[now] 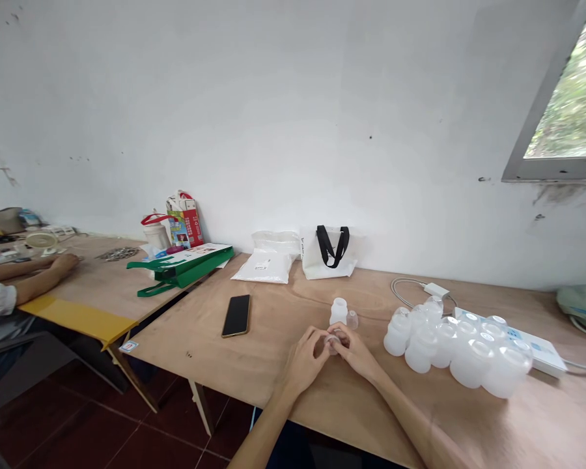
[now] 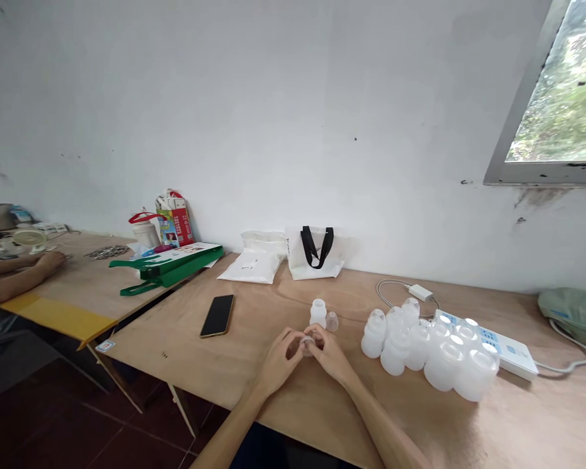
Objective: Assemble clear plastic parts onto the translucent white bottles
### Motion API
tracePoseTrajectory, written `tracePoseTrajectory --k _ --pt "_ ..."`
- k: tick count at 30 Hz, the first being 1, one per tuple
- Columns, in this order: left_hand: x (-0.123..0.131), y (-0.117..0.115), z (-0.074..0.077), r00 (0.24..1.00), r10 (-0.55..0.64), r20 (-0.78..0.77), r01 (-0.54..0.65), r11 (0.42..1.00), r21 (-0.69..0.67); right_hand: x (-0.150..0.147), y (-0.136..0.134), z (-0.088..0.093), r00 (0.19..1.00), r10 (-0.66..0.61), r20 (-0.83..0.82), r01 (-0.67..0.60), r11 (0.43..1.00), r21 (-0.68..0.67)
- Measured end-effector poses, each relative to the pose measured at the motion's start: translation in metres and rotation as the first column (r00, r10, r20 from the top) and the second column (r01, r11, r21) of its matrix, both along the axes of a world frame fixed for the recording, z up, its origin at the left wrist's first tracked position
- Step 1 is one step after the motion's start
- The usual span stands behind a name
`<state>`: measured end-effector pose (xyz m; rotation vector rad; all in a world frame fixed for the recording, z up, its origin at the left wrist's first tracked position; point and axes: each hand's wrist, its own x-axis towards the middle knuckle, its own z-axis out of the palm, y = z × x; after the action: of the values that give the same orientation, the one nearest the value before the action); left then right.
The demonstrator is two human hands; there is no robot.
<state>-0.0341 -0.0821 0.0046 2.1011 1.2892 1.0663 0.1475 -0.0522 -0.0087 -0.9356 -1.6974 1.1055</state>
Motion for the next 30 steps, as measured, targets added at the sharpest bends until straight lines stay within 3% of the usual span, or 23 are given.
tracePoseTrajectory --k 8,13,19,25,30 --pt "-0.003 0.005 -0.006 0.998 -0.039 0.056 0.043 0.996 -0.076 -0.002 -0.006 0.004 0.995 0.003 0.102 -0.010 0.998 0.068" --pt "-0.002 0.009 -0.011 1.000 -0.013 0.010 0.013 0.997 -0.072 -0.001 -0.010 -0.001 0.972 -0.084 0.219 0.047 0.985 0.168" --pt "-0.004 0.011 -0.012 0.998 -0.005 -0.060 0.001 0.998 -0.068 -0.001 -0.009 -0.006 0.952 -0.109 0.286 0.054 0.980 0.192" --pt "-0.003 0.004 -0.003 0.996 -0.017 -0.086 0.009 0.996 -0.094 0.000 -0.008 -0.005 0.953 -0.109 0.281 0.056 0.980 0.189" --pt "-0.004 0.003 -0.008 0.997 0.029 -0.075 -0.038 0.991 -0.126 0.000 -0.010 -0.002 0.971 -0.049 0.235 0.002 0.981 0.196"
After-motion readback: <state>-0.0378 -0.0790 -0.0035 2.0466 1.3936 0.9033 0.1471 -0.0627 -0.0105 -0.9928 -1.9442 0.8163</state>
